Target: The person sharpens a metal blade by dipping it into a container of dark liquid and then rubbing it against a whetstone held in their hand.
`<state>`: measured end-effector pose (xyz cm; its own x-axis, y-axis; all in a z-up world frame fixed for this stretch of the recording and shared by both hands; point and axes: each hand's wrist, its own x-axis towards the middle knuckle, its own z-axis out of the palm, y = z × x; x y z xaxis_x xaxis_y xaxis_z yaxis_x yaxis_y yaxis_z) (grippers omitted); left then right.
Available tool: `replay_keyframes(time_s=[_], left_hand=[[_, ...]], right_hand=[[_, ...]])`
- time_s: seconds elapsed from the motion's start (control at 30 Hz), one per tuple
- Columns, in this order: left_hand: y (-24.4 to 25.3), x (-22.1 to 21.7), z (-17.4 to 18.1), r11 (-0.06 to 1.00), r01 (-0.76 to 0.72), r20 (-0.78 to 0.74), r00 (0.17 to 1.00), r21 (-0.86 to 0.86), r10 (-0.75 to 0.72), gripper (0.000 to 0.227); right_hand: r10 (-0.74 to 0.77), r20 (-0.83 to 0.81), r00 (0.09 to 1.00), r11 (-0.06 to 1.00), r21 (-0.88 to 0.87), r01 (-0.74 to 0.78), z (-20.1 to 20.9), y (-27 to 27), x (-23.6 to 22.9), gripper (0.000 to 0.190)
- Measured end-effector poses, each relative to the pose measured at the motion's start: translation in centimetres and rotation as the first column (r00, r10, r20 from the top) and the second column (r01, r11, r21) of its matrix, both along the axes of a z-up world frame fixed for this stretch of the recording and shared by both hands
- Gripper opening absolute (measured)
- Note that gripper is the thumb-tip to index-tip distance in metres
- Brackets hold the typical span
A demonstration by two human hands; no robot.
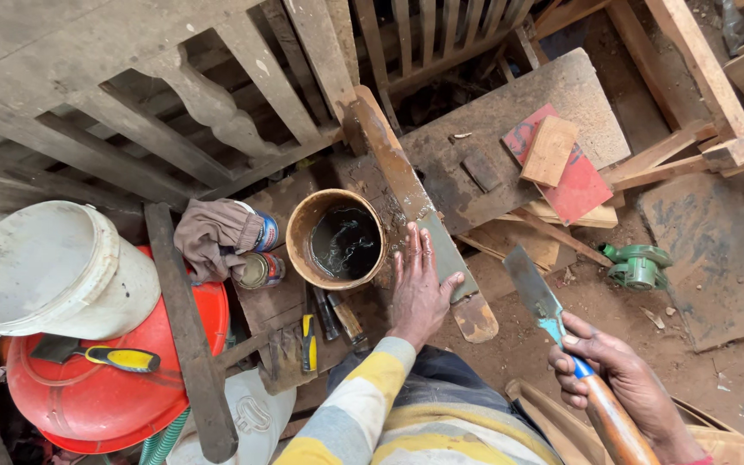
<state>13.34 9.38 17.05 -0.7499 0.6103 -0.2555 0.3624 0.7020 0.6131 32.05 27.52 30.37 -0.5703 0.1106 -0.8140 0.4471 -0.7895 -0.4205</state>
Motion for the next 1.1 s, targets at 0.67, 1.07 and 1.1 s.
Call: replay_keyframes(time_s=[0.67,1.07,1.1], left_hand=[[-3.0,-0.6,-2.1,0.992,0.081,-0.023,0.997,0.097,-0.079,0.082],[-2.6,-2.4,-0.6,0.986,0.165,-0.180,0.970,-0.014,-0.165,0.100],[-2.4,-2.5,-0.7,0.979,0.205,-0.210,0.957,0.003,-0.199,0.098]], right_hand=[[-0.110,-0.107,0.988,0.941,-0.333,0.069,-4.7,-1.9,0.3,0.038],[-0.106,-0.056,0.993,0.958,-0.275,0.087,-4.3,-1.4,-0.9,0.048],[-0.100,-0.062,0.993,0.959,-0.272,0.080,-4.3,-1.3,-1.0,0.047]])
